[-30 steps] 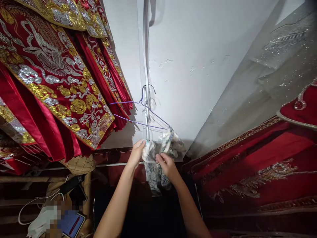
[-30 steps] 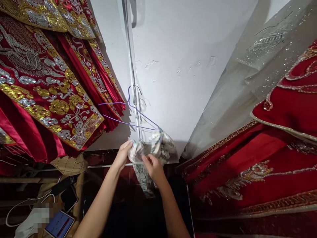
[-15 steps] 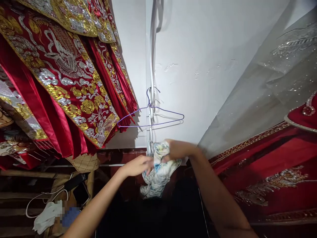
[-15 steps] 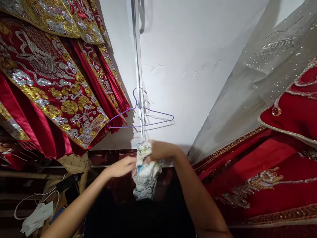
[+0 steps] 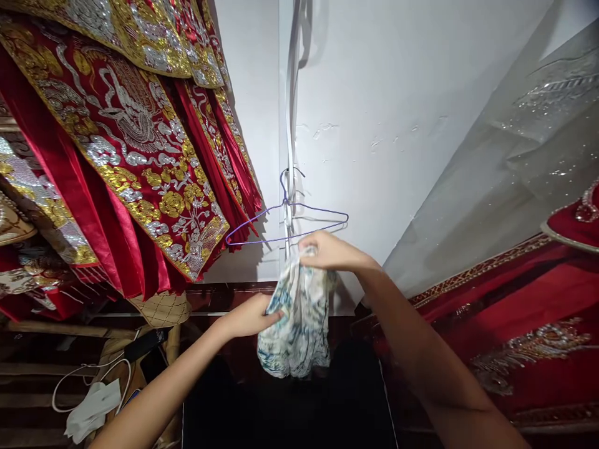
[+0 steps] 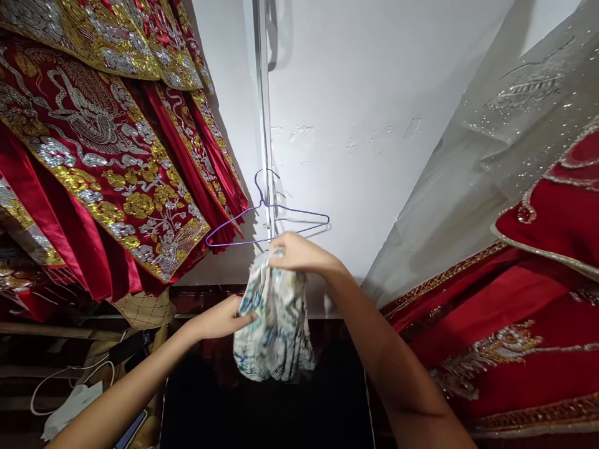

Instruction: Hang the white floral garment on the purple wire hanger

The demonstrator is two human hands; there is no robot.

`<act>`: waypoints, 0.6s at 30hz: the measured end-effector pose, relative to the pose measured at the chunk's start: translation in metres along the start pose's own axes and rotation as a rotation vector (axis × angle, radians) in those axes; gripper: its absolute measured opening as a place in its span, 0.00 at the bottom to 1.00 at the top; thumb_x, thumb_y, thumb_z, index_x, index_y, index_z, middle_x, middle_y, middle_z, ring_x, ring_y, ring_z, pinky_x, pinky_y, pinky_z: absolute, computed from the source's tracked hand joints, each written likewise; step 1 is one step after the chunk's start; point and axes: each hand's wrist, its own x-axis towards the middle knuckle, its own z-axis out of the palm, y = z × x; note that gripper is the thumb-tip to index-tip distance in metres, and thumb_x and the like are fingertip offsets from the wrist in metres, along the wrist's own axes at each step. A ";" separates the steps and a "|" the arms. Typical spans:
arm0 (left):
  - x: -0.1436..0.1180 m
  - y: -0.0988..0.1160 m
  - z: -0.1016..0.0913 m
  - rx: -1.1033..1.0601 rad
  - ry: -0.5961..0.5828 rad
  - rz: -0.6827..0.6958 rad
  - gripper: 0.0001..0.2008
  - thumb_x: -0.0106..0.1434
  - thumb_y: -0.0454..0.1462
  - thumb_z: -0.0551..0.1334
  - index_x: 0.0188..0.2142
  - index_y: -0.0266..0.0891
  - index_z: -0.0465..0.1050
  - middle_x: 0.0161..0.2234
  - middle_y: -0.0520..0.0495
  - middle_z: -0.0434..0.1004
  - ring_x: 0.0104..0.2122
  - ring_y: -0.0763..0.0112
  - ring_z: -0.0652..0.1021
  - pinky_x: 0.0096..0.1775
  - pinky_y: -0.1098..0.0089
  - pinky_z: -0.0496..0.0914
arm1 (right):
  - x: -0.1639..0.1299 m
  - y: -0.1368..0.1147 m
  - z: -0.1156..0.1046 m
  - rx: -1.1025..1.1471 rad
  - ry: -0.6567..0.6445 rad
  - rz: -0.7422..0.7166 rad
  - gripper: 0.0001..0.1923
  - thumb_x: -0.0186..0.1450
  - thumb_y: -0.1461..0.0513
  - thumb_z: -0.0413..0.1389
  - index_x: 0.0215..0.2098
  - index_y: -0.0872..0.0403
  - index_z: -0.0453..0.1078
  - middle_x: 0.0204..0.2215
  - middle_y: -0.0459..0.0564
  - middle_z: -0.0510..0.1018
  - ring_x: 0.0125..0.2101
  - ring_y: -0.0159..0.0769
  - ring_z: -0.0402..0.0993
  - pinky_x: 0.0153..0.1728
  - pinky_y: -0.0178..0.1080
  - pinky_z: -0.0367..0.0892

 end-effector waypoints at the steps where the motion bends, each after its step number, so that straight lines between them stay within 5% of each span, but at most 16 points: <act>1: -0.003 -0.007 -0.003 0.083 0.028 -0.036 0.12 0.64 0.45 0.59 0.33 0.40 0.76 0.33 0.46 0.80 0.33 0.60 0.77 0.38 0.67 0.68 | 0.004 0.015 -0.002 -0.036 0.198 0.020 0.06 0.58 0.63 0.56 0.28 0.55 0.76 0.24 0.46 0.77 0.25 0.34 0.70 0.27 0.35 0.63; 3: -0.009 -0.022 -0.015 0.313 0.079 -0.111 0.13 0.66 0.45 0.57 0.35 0.41 0.76 0.34 0.43 0.81 0.34 0.56 0.78 0.38 0.66 0.67 | 0.014 0.045 0.001 -0.059 0.449 0.040 0.13 0.60 0.63 0.55 0.41 0.55 0.77 0.37 0.51 0.81 0.38 0.42 0.76 0.40 0.40 0.68; 6: -0.018 -0.039 -0.036 0.572 0.123 -0.247 0.11 0.66 0.41 0.55 0.36 0.43 0.76 0.34 0.40 0.80 0.36 0.52 0.80 0.39 0.64 0.66 | 0.021 0.081 0.020 0.014 0.443 0.070 0.25 0.61 0.63 0.55 0.56 0.54 0.72 0.52 0.55 0.77 0.53 0.47 0.72 0.55 0.46 0.64; 10: -0.023 -0.047 -0.057 0.641 0.174 -0.349 0.10 0.63 0.34 0.54 0.36 0.41 0.75 0.38 0.38 0.80 0.40 0.53 0.80 0.43 0.62 0.67 | 0.006 0.105 0.042 0.100 0.311 0.079 0.19 0.63 0.63 0.53 0.50 0.54 0.77 0.47 0.54 0.81 0.49 0.47 0.76 0.53 0.46 0.66; 14: -0.012 -0.041 -0.073 0.659 0.393 -0.196 0.11 0.63 0.32 0.52 0.38 0.38 0.73 0.47 0.35 0.76 0.48 0.56 0.77 0.49 0.62 0.67 | -0.026 0.103 0.038 0.088 0.337 0.075 0.16 0.63 0.62 0.53 0.45 0.53 0.79 0.41 0.51 0.83 0.45 0.48 0.77 0.47 0.43 0.68; 18: 0.008 -0.040 -0.084 0.672 0.404 -0.320 0.06 0.58 0.36 0.57 0.27 0.41 0.71 0.32 0.39 0.78 0.34 0.55 0.79 0.38 0.62 0.70 | -0.046 0.088 0.028 0.026 0.342 0.111 0.16 0.63 0.61 0.52 0.44 0.52 0.79 0.39 0.48 0.83 0.42 0.45 0.77 0.42 0.39 0.67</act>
